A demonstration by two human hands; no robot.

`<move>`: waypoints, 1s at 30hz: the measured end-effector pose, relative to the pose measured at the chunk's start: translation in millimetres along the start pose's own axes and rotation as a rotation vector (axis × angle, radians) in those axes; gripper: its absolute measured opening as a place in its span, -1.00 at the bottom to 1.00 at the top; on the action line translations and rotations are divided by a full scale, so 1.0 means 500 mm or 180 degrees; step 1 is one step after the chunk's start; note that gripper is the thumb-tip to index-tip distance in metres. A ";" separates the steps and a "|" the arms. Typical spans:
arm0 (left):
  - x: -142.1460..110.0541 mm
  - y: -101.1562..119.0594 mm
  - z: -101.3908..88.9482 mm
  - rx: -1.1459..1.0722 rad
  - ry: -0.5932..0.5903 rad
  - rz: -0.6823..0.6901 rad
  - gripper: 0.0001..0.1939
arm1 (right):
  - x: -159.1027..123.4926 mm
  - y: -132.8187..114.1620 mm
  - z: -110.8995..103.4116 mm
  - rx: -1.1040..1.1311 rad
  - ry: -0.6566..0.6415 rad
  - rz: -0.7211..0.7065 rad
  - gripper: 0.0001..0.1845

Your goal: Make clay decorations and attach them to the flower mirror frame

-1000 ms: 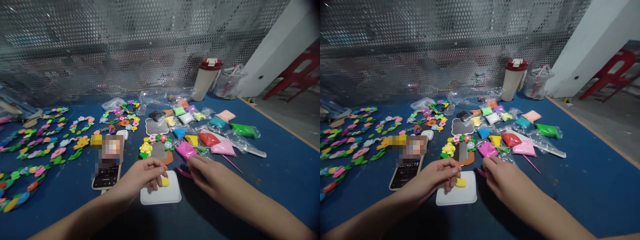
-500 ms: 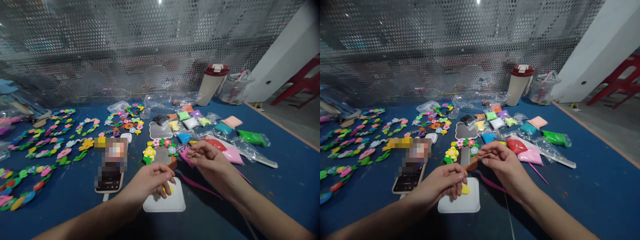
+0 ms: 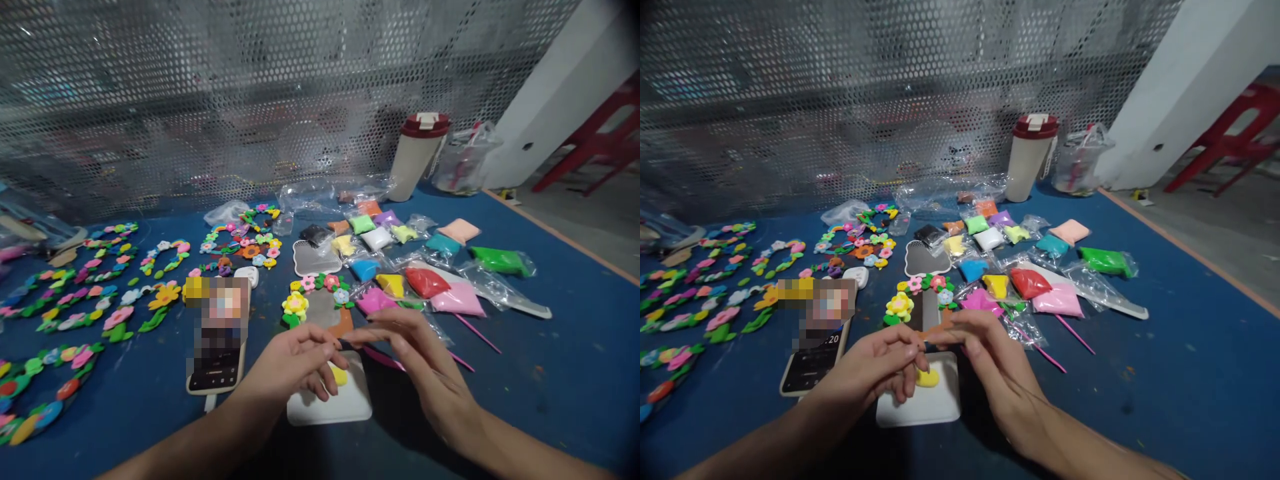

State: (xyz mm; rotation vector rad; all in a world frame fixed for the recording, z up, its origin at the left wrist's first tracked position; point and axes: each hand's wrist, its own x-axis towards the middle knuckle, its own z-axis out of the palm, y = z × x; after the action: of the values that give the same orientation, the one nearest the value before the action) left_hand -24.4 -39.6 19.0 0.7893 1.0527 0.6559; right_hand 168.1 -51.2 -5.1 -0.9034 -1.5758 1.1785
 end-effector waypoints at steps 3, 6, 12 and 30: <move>0.003 0.004 -0.001 -0.0055 -0.0003 -0.0035 -0.56 | -0.006 0.001 0.005 0.0148 -0.0158 0.0024 -0.73; 0.005 0.005 -0.001 -0.0040 -0.0035 -0.0047 -0.55 | -0.007 0.001 0.004 0.0028 -0.0208 -0.0057 -0.73; 0.015 -0.010 -0.004 0.0124 -0.0303 -0.0081 -0.56 | -0.001 0.004 0.000 0.0022 -0.0378 -0.0326 -0.76; 0.016 -0.015 -0.002 0.0218 -0.0335 -0.0039 -0.60 | 0.001 -0.008 0.008 -0.0129 -0.0663 -0.0428 -0.76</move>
State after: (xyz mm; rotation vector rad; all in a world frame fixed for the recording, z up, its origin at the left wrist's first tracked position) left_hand -21.9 -37.4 8.7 0.8672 0.9873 0.5642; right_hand 164.1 -53.1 -1.6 -0.7059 -1.8039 1.1779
